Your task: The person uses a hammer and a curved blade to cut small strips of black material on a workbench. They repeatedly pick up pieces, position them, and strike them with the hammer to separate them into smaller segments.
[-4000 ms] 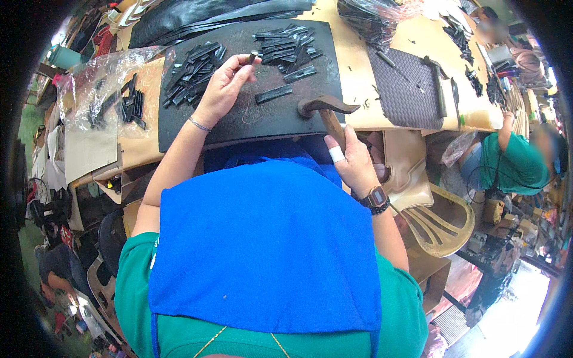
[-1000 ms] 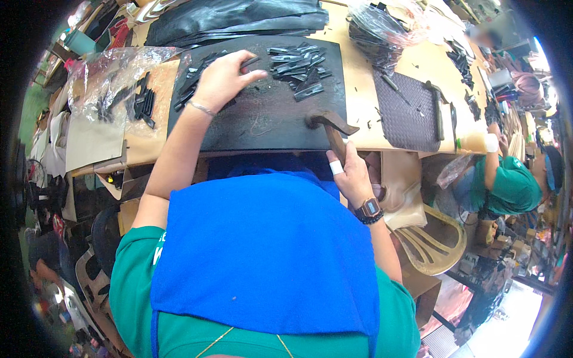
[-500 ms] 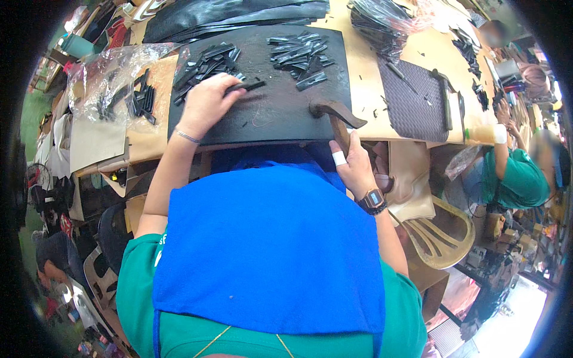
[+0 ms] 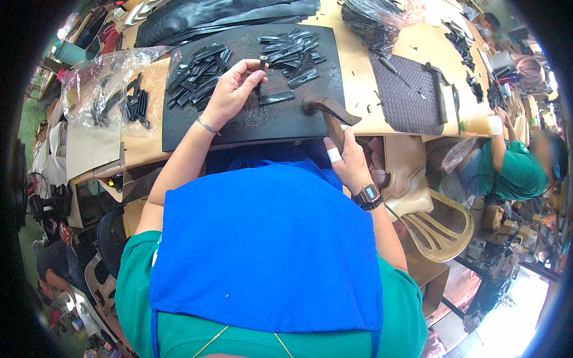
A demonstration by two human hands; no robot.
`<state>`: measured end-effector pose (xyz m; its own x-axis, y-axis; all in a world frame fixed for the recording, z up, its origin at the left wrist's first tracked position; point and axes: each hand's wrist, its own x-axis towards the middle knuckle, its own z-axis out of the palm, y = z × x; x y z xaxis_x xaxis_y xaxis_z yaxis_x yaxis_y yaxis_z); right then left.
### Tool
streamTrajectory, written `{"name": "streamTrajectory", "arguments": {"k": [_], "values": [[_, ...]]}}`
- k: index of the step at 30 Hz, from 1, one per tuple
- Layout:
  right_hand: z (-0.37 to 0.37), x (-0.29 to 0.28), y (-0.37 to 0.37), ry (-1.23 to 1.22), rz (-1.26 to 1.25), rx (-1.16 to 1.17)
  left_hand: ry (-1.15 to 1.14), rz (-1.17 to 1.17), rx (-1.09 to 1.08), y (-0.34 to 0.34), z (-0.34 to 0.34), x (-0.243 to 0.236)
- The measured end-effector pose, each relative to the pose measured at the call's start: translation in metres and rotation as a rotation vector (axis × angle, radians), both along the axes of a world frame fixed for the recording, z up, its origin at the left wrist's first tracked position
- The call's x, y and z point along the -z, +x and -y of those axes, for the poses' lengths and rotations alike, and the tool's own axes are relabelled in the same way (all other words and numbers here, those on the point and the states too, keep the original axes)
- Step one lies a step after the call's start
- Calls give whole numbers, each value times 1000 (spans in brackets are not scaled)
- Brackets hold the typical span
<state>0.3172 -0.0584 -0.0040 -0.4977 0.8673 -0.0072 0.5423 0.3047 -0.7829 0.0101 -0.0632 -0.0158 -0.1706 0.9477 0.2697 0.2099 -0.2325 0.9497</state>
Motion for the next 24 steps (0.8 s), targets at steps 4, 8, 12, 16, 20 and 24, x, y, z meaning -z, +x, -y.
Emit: {"name": "streamTrajectory", "arguments": {"k": [4, 8, 12, 16, 20, 24], "values": [[-1, 2, 1, -10, -9, -3, 29, 67, -62, 8, 2, 9], [-3, 4, 2, -12, 15, 1, 35, 65, -77, 12, 3, 11], [-3, 5, 2, -8, -5, -3, 11, 38, -73, 14, 5, 4], [-3, 5, 2, -19, 14, 1, 17, 24, -60, 14, 6, 4], [-3, 7, 2, -22, -5, 4, 4, 15, -53, 16, 7, 2], [-2, 5, 2, -39, -11, 7, -8, -22, -60, 17, 7, 0]]}}
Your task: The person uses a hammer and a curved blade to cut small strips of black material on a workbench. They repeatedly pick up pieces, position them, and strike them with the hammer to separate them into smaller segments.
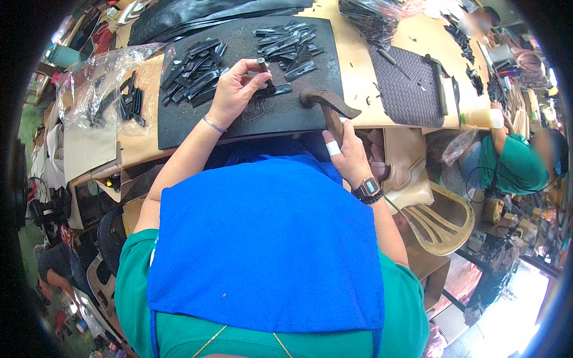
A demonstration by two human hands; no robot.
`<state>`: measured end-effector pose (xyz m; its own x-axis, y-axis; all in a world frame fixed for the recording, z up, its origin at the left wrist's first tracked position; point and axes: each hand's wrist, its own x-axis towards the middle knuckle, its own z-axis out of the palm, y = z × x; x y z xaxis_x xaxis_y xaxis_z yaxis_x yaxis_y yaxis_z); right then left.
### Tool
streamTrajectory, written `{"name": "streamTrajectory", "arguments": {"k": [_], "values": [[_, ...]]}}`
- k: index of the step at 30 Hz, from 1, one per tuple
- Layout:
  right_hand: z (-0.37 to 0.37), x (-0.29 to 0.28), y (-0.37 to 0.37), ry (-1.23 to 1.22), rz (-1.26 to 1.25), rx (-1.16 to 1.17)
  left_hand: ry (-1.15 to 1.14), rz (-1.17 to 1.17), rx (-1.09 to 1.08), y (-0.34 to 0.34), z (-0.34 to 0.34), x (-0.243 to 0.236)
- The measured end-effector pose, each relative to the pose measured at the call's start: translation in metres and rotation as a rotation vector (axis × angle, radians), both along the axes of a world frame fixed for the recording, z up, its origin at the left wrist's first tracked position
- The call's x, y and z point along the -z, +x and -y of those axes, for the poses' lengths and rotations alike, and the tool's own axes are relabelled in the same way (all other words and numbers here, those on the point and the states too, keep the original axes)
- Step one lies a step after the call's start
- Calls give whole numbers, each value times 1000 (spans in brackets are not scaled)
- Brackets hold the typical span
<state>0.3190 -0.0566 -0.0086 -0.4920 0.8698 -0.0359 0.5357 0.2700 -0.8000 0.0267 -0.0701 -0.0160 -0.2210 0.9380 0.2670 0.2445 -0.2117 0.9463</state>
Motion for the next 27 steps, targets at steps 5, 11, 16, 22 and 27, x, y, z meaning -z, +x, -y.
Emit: {"name": "streamTrajectory", "arguments": {"k": [5, 11, 16, 22, 27], "values": [[0, -2, 0, -22, 23, 1, 60, -42, 26, 7, 0, -1], [-20, -28, 9, -165, -29, -18, 98, -189, 24, 8, -1, 2], [-45, -138, -14, 145, -583, -107, 142, -207, 34, 7, 1, 3], [-62, -123, -40, 546, -192, -480, 183, -273, 40, 9, -3, 7], [-37, -155, -59, 287, -43, -345, 156, -295, 24, 8, 4, 9]]}}
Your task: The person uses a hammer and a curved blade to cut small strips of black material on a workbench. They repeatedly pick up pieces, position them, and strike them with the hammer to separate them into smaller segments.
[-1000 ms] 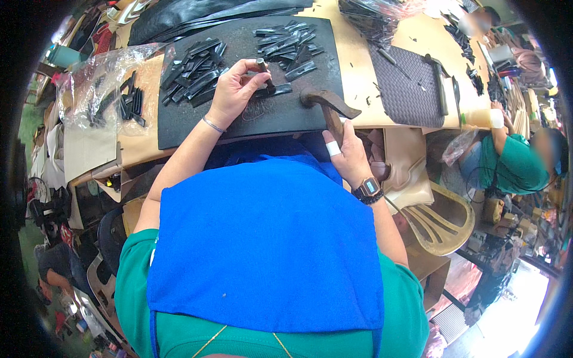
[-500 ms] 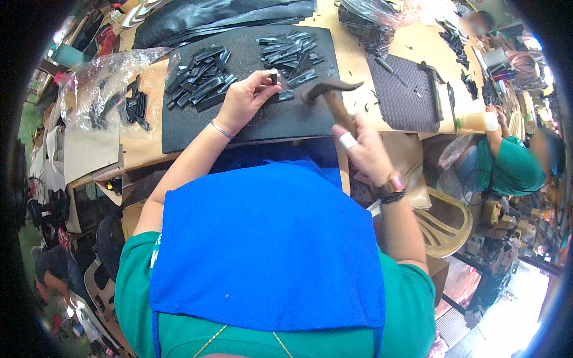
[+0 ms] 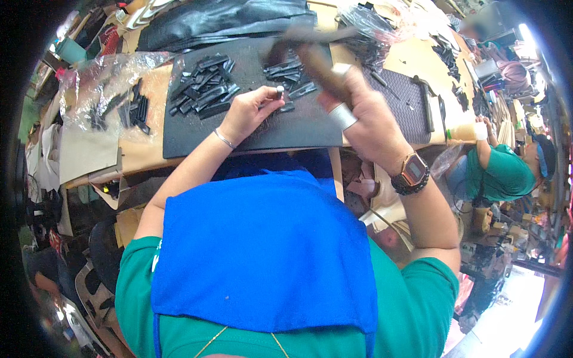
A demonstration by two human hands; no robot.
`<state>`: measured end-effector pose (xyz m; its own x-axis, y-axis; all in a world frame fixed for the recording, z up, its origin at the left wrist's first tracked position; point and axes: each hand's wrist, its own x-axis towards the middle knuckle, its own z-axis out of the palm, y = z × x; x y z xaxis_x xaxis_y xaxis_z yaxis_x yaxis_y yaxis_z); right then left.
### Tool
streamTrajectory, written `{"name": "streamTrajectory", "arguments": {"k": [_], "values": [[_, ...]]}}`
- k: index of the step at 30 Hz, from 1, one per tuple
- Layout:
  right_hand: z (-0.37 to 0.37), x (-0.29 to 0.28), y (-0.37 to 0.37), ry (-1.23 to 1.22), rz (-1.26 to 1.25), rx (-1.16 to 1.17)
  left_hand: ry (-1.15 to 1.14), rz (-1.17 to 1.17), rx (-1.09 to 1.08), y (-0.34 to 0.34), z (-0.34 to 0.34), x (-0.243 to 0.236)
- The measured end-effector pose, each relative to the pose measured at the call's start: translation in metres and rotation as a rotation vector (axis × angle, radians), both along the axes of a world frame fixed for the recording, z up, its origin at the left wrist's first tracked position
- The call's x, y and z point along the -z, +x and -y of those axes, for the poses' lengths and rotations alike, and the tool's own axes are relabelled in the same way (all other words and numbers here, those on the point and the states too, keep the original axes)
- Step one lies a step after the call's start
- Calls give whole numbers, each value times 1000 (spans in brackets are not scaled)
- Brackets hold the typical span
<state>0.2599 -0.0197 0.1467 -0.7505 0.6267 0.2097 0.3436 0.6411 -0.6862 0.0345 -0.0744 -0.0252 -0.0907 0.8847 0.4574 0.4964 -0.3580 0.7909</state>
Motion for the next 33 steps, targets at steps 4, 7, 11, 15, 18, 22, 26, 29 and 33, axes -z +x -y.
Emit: {"name": "streamTrajectory", "arguments": {"k": [4, 7, 11, 15, 18, 22, 26, 29, 33], "values": [[5, 33, -6, -293, -639, -20, 9, 18, 24, 0, -5, -1], [-9, 61, 4, 60, 150, 62, 24, -79, -3, -3, -7, 2], [6, 59, 10, -71, 125, 165, -31, 51, -24, -2, -4, 3], [23, 105, 16, -132, 375, 197, -63, 431, 40, -10, -9, 2], [26, 121, 18, -160, 291, 212, -46, 844, 83, -28, -9, 10], [29, 131, 25, -164, 100, 203, -194, -194, -117, -29, 12, -15], [39, 129, 46, -201, 127, 311, -261, -439, -105, -20, 25, -26], [41, 128, 60, -240, 173, 356, -343, -134, -10, -24, 9, -24], [42, 139, 62, -297, 145, 370, -199, 34, -106, -28, -36, -30]]}}
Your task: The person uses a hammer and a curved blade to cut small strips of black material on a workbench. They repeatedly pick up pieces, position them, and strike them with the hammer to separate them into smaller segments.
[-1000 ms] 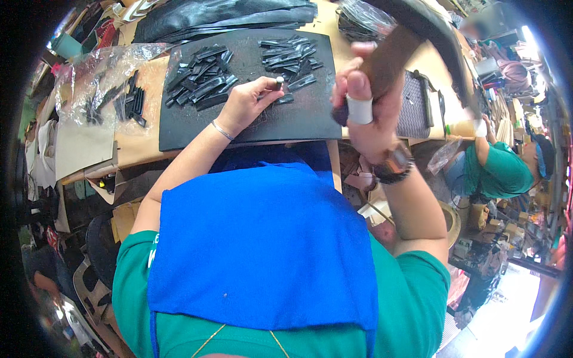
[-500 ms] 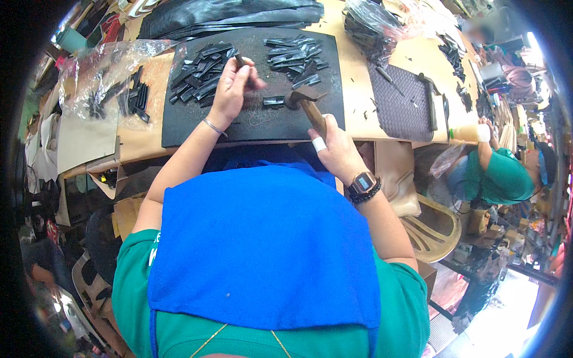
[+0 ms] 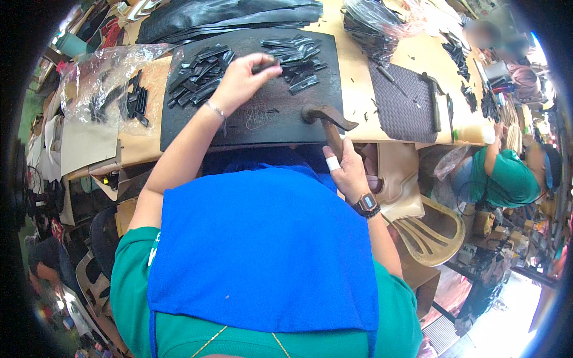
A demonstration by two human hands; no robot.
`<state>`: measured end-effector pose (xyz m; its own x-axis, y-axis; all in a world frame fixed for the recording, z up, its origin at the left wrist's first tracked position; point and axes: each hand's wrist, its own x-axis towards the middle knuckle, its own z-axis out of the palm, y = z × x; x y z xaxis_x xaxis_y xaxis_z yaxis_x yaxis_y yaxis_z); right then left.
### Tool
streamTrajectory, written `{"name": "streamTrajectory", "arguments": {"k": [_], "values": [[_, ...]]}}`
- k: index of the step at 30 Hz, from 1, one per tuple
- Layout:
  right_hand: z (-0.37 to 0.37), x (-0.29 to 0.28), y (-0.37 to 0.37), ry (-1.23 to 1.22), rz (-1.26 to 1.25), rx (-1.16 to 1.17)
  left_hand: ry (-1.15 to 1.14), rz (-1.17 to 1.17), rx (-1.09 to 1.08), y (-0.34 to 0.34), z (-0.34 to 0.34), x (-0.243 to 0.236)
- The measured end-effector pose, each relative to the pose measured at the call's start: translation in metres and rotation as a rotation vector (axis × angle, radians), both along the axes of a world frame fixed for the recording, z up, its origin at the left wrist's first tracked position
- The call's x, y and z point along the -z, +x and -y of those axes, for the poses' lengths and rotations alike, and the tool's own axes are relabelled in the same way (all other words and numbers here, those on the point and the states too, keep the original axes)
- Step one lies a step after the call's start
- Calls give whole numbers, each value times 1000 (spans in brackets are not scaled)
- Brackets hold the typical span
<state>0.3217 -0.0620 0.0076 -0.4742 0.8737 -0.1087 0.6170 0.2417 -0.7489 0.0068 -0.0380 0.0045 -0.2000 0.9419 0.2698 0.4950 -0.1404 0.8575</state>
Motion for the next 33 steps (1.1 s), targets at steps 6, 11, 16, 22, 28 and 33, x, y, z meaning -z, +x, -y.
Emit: {"name": "streamTrajectory", "arguments": {"k": [6, 11, 16, 22, 28, 33], "values": [[1, 10, -2, 47, -131, -14, -108, -244, -176, -29, 14, -39], [-5, -12, -16, 153, 109, -53, -269, -504, -148, -59, 94, -30], [-7, -23, -57, 392, 213, -290, -287, -558, -201, -58, 116, -19], [-3, -34, -93, -93, 48, -724, -258, -596, -193, -60, 109, -22], [-5, -39, -54, -136, -46, -483, -139, -232, 95, -29, 73, -11], [-13, -44, -9, -126, 66, -193, -72, -418, 142, 4, 34, 2]]}}
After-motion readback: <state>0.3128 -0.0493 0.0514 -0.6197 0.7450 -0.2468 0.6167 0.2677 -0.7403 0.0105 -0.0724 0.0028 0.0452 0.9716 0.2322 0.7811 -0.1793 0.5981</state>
